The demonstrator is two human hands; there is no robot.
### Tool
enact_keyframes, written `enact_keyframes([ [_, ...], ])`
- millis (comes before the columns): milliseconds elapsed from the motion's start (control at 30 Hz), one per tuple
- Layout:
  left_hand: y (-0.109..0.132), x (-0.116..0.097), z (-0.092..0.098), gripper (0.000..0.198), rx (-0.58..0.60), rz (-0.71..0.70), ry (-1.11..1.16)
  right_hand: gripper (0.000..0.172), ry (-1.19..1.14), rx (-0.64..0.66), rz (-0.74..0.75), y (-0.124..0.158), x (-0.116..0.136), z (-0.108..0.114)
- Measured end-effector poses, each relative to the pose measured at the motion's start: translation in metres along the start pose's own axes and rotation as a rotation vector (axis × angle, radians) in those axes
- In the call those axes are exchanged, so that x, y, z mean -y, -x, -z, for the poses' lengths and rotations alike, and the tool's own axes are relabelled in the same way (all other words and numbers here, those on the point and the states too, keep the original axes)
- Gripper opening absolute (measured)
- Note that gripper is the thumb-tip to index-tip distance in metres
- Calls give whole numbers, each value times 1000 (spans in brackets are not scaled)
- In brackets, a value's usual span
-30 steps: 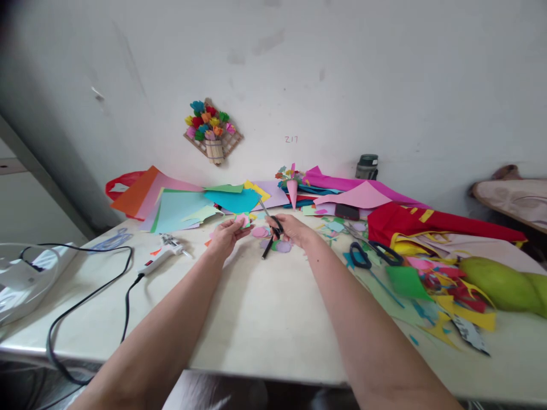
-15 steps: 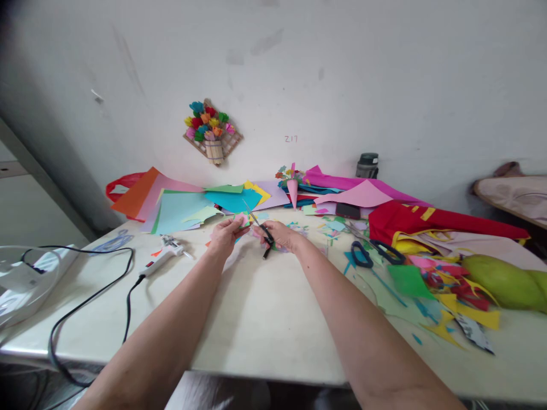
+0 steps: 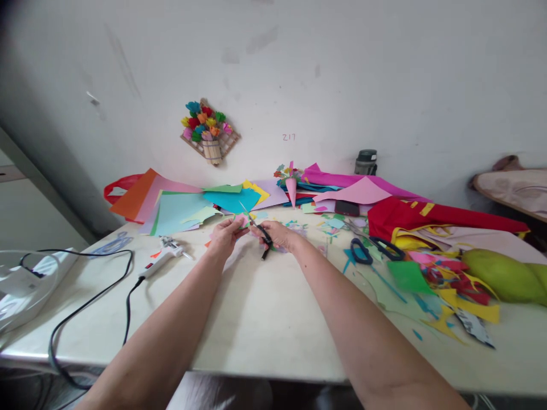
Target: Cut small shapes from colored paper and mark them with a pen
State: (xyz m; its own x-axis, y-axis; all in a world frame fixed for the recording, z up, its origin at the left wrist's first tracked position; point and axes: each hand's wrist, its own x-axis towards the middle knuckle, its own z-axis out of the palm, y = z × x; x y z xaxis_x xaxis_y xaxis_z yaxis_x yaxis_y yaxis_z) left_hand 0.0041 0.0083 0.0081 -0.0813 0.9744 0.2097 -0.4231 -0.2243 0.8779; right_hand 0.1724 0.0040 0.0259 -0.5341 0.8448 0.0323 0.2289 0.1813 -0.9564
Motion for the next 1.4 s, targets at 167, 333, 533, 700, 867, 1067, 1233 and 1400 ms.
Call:
enact_keyframes([
  [167, 1, -1, -2, 36, -4, 6, 20, 33, -47, -10, -9, 0, 0, -1],
  [333, 2, -1, -3, 39, -4, -7, 33, 33, -66, -11, -5, 0, -1, -2],
  [533, 2, 0, -3, 35, -4, -10, 58, 31, -69, 1, 0, -1, -2, -1],
  [700, 2, -1, -3, 34, -4, -7, 58, 30, -82, 1, -12, -2, -4, 0],
  [867, 1, -1, -3, 35, -3, -5, 68, 32, -63, 7, -6, -2, -4, 0],
  [1067, 2, -1, -3, 33, -3, 1, 64, 32, -40, -8, 4, -1, -1, 0],
  [1233, 2, -1, -3, 31, 3, 1, 58, 30, -38, -20, 3, 0, 0, -2],
  [1400, 2, -1, -3, 29, -1, -4, 60, 27, -56, -28, 15, 2, 3, -4],
])
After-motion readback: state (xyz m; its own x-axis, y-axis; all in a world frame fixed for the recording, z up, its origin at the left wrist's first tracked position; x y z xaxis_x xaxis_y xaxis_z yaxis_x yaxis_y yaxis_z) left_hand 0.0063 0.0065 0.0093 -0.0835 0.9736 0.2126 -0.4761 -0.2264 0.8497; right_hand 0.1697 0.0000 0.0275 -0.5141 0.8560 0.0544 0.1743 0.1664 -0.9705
